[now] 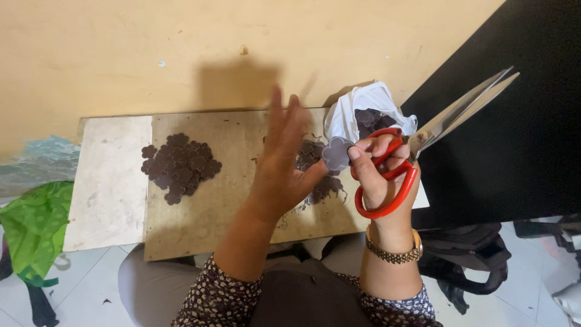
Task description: The person sits on the floor and uses red-handled scissors to cut dark brown material into small flower-like shapes. They hold each piece with the left hand and trim the edges with the right, placing finished pieces into a pile on the wooden board.
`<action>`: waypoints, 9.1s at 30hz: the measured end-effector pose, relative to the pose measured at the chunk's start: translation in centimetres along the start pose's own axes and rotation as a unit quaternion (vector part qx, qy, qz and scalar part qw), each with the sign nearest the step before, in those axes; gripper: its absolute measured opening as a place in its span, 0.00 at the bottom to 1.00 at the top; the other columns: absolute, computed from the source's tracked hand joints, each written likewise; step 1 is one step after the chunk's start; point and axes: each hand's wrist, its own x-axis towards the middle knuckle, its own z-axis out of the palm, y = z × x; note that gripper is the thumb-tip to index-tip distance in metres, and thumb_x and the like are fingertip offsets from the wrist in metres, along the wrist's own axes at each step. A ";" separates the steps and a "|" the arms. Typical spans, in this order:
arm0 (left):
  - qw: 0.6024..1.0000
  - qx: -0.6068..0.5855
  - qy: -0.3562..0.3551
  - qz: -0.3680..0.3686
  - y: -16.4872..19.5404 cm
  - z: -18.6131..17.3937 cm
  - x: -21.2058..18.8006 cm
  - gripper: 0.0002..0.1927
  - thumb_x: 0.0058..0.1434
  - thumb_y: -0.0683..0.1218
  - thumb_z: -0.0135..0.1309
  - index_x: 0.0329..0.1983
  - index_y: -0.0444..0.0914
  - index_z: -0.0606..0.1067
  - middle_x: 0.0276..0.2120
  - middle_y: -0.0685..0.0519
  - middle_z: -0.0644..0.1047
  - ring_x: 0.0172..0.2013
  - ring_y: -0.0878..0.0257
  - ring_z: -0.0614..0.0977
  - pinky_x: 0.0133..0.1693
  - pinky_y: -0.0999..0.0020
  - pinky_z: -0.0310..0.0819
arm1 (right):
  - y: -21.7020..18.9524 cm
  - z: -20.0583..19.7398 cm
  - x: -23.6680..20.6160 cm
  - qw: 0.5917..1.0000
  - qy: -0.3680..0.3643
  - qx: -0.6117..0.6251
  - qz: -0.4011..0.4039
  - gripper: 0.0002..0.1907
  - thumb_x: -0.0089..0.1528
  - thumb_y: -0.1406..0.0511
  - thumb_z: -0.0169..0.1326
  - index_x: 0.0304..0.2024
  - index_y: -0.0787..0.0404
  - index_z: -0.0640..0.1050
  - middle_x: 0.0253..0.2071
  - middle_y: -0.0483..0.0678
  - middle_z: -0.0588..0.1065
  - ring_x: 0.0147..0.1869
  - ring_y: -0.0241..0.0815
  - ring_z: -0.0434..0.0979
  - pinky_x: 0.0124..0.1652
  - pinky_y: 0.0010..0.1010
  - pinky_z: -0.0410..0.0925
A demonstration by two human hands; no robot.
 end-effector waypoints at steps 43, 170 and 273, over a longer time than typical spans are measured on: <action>0.862 -0.336 0.158 -0.345 -1.2 1.9 -0.8 0.07 0.63 0.39 0.62 0.36 0.33 0.74 0.28 0.53 0.80 0.27 0.72 0.77 0.30 0.77 0.71 | 4.4 1.1 -3.2 0.947 -0.305 0.009 0.097 0.30 0.69 0.45 0.51 0.57 0.64 0.68 0.41 0.42 0.67 0.43 0.33 0.65 0.44 0.24 0.63; 0.863 -0.356 0.173 -0.313 -3.6 3.6 -2.1 0.08 0.63 0.39 0.62 0.43 0.31 0.76 0.37 0.51 0.82 0.36 0.69 0.82 0.43 0.74 0.80 | 8.7 -1.8 -3.8 0.952 -0.210 -0.065 0.211 0.22 0.70 0.49 0.44 0.35 0.60 0.69 0.26 0.40 0.63 0.28 0.32 0.61 0.28 0.24 0.58; 0.817 -0.424 0.011 -0.391 -2.6 2.1 -2.4 0.05 0.60 0.38 0.58 0.34 0.33 0.73 0.23 0.52 0.77 0.14 0.68 0.76 0.14 0.73 0.69 | 6.7 -2.8 -3.1 0.930 -0.350 -0.019 0.108 0.45 0.64 0.33 0.44 0.60 0.65 0.64 0.45 0.46 0.66 0.47 0.39 0.67 0.50 0.33 0.65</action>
